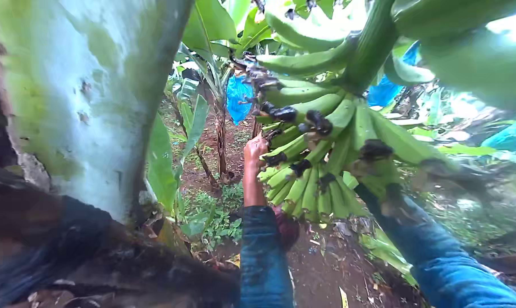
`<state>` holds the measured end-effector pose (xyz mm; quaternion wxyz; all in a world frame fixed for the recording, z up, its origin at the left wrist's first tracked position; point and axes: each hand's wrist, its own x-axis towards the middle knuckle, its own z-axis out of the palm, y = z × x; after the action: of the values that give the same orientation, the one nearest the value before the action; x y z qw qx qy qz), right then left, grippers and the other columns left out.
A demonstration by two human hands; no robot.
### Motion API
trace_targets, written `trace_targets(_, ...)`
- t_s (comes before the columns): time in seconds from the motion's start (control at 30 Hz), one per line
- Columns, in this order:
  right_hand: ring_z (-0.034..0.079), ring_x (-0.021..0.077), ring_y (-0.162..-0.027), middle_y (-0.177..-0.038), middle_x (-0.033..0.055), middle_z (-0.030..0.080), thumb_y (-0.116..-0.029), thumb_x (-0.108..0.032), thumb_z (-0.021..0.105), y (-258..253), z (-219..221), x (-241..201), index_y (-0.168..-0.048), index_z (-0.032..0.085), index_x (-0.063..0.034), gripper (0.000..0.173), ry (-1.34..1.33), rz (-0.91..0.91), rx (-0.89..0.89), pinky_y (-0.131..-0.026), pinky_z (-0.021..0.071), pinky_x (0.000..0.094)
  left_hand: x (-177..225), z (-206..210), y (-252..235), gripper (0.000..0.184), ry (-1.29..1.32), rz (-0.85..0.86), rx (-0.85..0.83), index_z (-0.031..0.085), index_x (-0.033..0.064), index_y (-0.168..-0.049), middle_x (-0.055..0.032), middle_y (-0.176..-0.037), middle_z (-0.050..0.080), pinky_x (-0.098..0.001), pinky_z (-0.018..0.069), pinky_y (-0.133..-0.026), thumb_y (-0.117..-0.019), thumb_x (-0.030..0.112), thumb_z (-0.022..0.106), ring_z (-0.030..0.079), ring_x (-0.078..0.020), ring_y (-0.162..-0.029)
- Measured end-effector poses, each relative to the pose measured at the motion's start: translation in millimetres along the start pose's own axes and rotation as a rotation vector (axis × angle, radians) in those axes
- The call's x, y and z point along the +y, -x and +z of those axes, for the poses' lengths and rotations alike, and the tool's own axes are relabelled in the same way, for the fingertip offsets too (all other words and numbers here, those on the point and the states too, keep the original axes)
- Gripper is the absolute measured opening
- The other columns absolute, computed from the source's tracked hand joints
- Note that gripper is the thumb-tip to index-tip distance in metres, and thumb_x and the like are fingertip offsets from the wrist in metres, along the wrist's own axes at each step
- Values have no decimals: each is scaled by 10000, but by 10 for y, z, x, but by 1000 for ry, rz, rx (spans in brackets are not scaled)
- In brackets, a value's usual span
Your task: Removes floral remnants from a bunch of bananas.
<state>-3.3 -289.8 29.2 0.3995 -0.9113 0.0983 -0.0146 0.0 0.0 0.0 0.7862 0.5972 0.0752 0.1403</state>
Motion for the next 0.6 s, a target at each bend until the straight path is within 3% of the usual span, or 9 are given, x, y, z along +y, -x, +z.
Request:
trace_targets(0.07,608,119,-1150,-1288,180,621,-1048,-86,522,1,-49,328,-1342,543,78,338,-175,-97,-34,-990,478,210,-34,-12,-258,348,-160,133,-46,652,39,-1230,-106,-1057,679,-403,542,-821,-1064,319,529,633,-164,-929)
trace_targets(0.17,582,120,-1263,-1358,118,614,-1073,-171,458,122,-264,930,-1412,528,-6,383,-251,-214,-96,-1065,474,262,127,-61,-217,365,-254,215,65,700,62,-1019,-16,-819,608,-326,500,-728,-1058,379,525,575,-89,-755)
trace_targets(0.23,608,91,-1187,-1314,102,635,-1094,-130,412,172,-416,849,-1400,531,4,355,-60,11,-39,-1018,497,264,211,-152,-67,424,-476,259,139,723,30,-887,-84,-765,664,-447,519,-748,-1062,342,495,642,-196,-746)
trace_targets(0.27,590,67,-1094,-1250,92,612,-1106,-110,377,187,-470,678,-1384,510,4,329,-54,164,4,-962,489,234,232,-206,80,445,-587,253,140,735,3,-908,-140,-811,695,-519,523,-794,-1069,327,476,676,-269,-803)
trace_targets(0.33,621,136,-1000,-1199,173,616,-1094,-127,418,205,-719,599,-1374,501,59,347,-159,179,21,-859,530,274,286,-256,524,386,-684,287,172,740,-20,-952,-169,-868,704,-524,543,-816,-1058,265,502,695,-297,-847)
trace_targets(0.4,641,285,-1123,-1354,223,590,-1090,-232,474,191,-1034,479,-1481,457,-16,446,-202,247,-30,-921,554,446,360,-220,1099,303,-651,319,154,750,-19,-1032,-161,-940,719,-472,581,-841,-1023,218,561,709,-269,-887)
trace_targets(0.47,662,371,-1099,-1392,213,576,-1083,-331,483,180,-1350,363,-1521,437,-121,488,-287,224,23,-833,582,539,423,-55,1601,312,-552,287,18,750,12,-1112,-120,-993,742,-424,607,-824,-983,256,603,725,-209,-888)
trace_targets(0.53,691,374,-1064,-1404,181,577,-1079,-409,455,255,-1658,253,-1531,430,-148,522,-373,123,63,-788,615,544,550,216,1910,526,-351,85,-249,620,2,-1364,-121,-1123,724,-407,603,-856,-970,350,639,712,-195,-960)
trace_targets(0.6,709,346,-1052,-1394,142,608,-1072,-447,400,382,-1862,91,-1533,423,-157,545,-404,8,37,-804,619,524,699,552,1952,834,-83,-166,-490,329,19,-1575,-157,-1315,642,-401,605,-887,-941,424,689,696,-214,-1058)
